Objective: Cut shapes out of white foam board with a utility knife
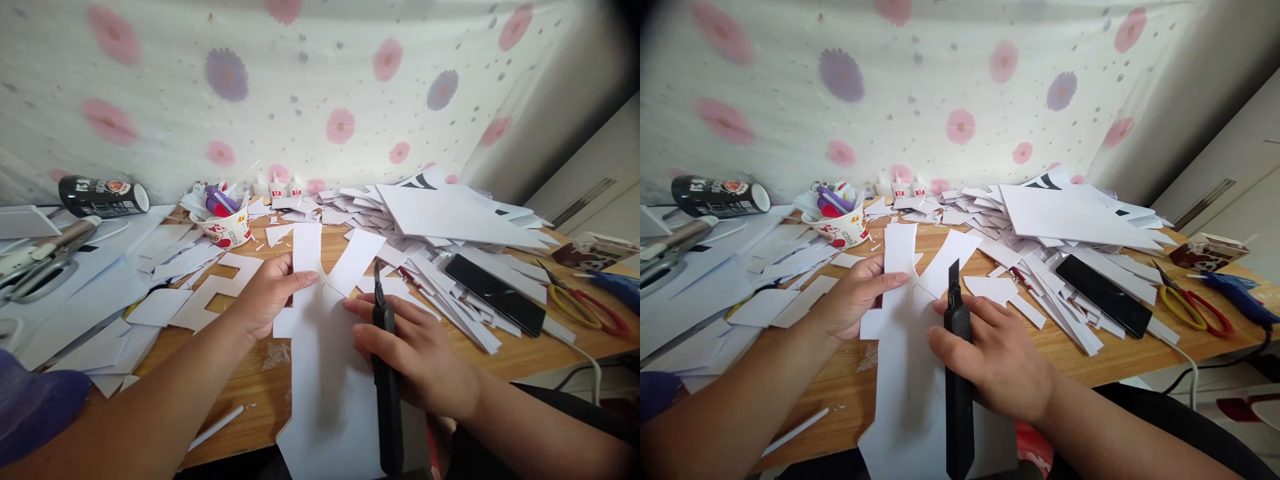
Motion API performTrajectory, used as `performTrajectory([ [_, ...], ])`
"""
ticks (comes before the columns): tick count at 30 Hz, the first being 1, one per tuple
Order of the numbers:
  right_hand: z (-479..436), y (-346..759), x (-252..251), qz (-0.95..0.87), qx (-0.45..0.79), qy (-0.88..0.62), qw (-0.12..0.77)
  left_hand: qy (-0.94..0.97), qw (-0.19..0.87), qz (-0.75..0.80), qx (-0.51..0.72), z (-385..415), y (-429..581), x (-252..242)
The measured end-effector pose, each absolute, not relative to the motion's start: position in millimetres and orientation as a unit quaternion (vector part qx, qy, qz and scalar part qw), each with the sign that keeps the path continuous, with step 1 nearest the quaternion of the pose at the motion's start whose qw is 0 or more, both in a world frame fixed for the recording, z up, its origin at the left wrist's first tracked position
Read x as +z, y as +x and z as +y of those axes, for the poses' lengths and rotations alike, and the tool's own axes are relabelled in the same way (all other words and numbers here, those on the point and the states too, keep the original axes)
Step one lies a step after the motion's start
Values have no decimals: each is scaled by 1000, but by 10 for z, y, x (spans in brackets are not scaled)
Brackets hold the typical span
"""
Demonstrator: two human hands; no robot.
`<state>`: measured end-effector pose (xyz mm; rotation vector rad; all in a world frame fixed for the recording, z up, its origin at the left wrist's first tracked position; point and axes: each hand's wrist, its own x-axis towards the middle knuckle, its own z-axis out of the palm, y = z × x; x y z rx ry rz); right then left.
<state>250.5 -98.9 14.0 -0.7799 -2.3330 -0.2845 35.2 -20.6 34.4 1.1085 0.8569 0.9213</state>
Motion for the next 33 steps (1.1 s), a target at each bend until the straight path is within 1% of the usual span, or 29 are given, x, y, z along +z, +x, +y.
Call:
performTrajectory([
  [6, -958, 2503, 117, -888, -132, -292, 330, 482, 686, 355, 413, -190, 331, 327],
  [10, -963, 2526, 84, -886, -112, -276, 355, 493, 672, 369, 411, -214, 332, 335],
  [14, -975, 2540, 14, -851, -86, -348, 384, 519, 632, 405, 409, -246, 347, 355],
  [19, -928, 2466, 24, -815, -57, -413, 402, 519, 620, 407, 425, -252, 359, 332],
  [25, -850, 2357, 90, -750, 62, -461, 471, 521, 610, 404, 439, -248, 368, 300],
  [33, -831, 2327, 119, -713, 157, -466, 500, 541, 587, 419, 432, -236, 371, 288],
])
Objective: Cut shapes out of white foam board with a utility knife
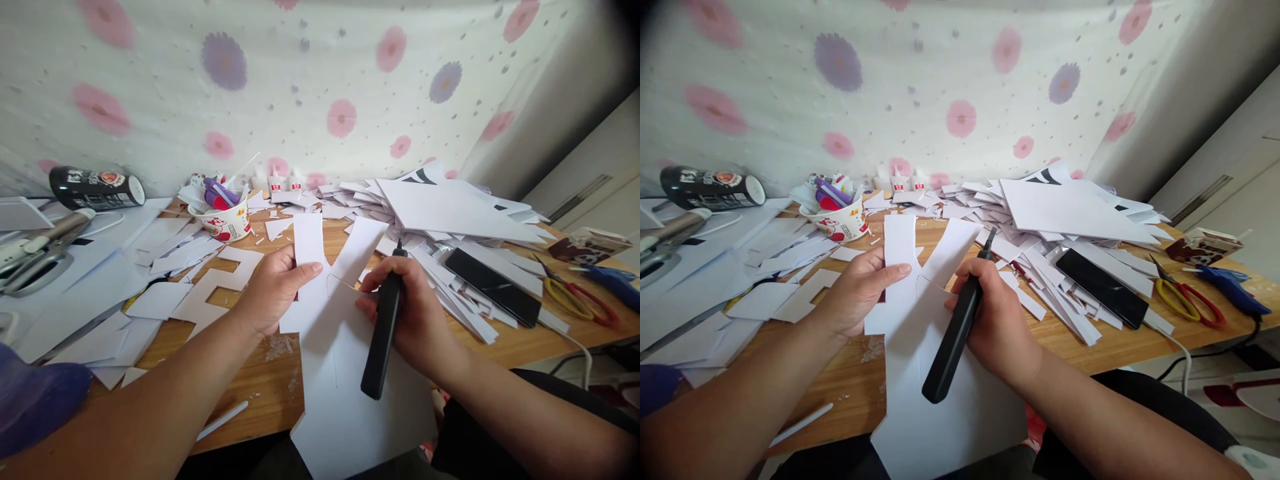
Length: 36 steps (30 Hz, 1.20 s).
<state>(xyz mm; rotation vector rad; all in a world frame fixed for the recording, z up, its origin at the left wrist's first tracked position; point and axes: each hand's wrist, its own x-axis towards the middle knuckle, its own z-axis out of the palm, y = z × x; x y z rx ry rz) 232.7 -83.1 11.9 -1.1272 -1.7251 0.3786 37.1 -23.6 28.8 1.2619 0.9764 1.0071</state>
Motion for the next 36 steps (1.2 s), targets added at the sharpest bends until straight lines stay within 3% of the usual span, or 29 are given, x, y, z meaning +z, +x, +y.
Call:
performTrajectory([
  [19, -758, 2329, 147, -654, 263, -498, 505, 530, 609, 409, 426, -279, 407, 304],
  [23, -693, 2368, 63, -688, 228, -516, 457, 519, 609, 441, 407, -253, 421, 263],
  [29, -579, 2582, -2, -749, 62, -493, 438, 454, 618, 493, 411, -34, 365, 82],
  [36, -850, 2779, 76, -849, 127, -441, 263, 482, 559, 540, 405, 212, 237, -51],
])
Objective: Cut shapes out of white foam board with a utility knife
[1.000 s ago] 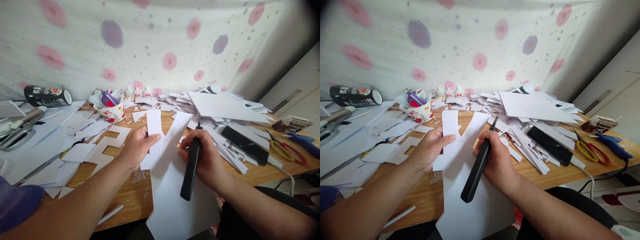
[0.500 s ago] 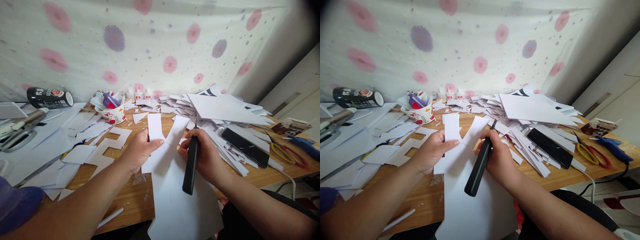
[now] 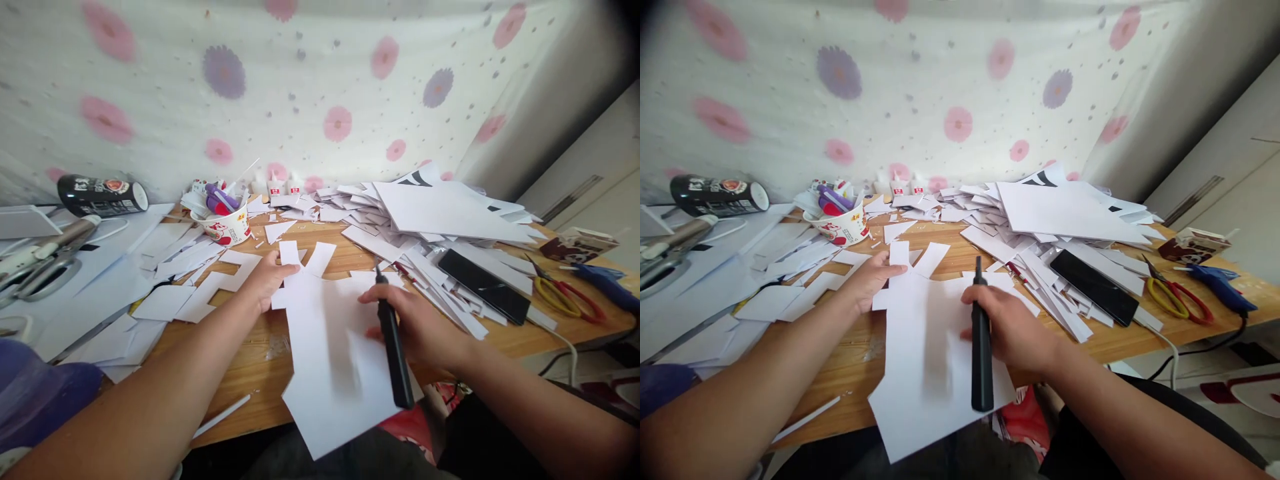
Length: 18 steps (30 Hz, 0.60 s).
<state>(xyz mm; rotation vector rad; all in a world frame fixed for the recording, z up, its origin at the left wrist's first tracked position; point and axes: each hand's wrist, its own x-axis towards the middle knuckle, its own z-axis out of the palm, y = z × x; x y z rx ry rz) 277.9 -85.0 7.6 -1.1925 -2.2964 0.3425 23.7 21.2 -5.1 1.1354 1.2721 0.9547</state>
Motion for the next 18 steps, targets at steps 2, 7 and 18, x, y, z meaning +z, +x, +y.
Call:
performTrajectory([
  [2, -990, 2772, 71, -888, 116, -391, 214, 504, 507, 571, 404, 287, 202, -73],
  [7, -1210, 2832, -19, -931, 108, -322, 137, 604, 342, 606, 387, 464, 113, 74],
  [18, -1294, 2993, 18, -937, 90, -321, 103, 788, 267, 549, -74, -311, -366, 770],
])
